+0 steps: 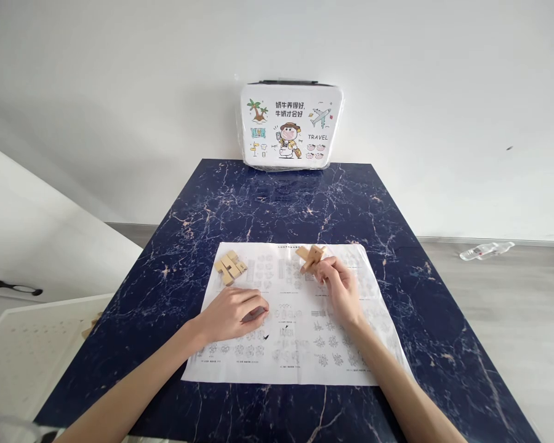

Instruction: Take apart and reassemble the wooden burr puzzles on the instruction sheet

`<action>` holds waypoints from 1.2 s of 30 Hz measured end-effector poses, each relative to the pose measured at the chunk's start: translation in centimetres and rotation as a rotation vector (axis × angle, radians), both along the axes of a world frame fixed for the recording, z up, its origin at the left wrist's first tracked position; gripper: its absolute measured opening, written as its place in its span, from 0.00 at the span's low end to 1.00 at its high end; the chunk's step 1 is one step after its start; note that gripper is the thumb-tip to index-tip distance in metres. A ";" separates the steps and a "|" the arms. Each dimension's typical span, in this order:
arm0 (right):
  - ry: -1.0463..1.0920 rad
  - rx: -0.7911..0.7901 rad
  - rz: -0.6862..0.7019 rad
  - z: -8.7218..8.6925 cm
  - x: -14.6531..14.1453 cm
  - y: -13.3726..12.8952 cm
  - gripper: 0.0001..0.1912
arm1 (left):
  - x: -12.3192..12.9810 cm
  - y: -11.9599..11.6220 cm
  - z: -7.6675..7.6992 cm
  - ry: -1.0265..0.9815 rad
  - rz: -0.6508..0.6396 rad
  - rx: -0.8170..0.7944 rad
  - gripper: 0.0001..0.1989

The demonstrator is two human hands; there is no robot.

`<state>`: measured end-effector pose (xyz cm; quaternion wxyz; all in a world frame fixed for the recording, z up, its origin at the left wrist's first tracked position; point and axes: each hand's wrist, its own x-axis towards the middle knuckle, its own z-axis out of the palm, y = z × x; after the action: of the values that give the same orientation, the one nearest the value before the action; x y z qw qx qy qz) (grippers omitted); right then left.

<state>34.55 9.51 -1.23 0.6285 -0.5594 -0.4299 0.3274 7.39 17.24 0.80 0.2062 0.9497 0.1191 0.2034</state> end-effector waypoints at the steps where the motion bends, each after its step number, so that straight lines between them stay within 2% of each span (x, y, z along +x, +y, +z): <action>1: 0.071 -0.002 0.074 0.0 -0.1 0.0 0.19 | 0.0 0.0 0.0 -0.003 0.014 -0.015 0.09; 4: 0.210 -0.037 0.255 0.5 -0.6 -0.1 0.22 | -0.2 0.0 0.2 0.002 0.084 -0.135 0.07; 9: 0.213 -0.119 0.434 0.9 -1.0 -0.5 0.26 | -0.3 0.1 0.6 -0.041 0.218 -0.473 0.27; 12: 0.192 -0.109 0.543 0.8 -1.1 -0.6 0.29 | -0.2 0.1 0.7 -0.097 0.199 -0.607 0.35; 15: 0.235 -0.087 0.649 0.7 -1.3 -0.7 0.29 | -0.1 0.1 0.9 -0.118 0.140 -0.761 0.36; 18: 0.304 -0.051 0.770 1.0 -1.7 -0.8 0.24 | -0.1 -0.1 1.0 -0.101 0.088 -0.918 0.38; 22: 0.266 -0.052 0.932 1.6 -2.0 -0.9 0.18 | 0.1 -0.5 1.1 -0.087 0.110 -0.978 0.48; 25: 0.242 -0.078 1.031 2.0 -2.1 -0.9 0.17 | 0.3 -0.7 1.4 -0.065 0.112 -0.974 0.50; 28: 0.239 -0.079 1.062 2.3 -2.2 -0.9 0.16 | 0.5 -0.8 1.6 -0.058 0.096 -0.911 0.47; 31: 0.253 -0.061 1.038 2.3 -2.4 -1.0 0.14 | 0.4 -0.7 1.5 -0.142 0.109 -0.818 0.44; 36: 0.247 -0.102 0.805 2.4 -2.9 -1.1 0.16 | 0.1 -0.4 1.1 -0.232 0.152 -0.827 0.45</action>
<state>31.62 8.38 1.12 0.4688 -0.3340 -0.5189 0.6321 7.50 16.84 1.92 0.5658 0.7465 0.2359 0.2585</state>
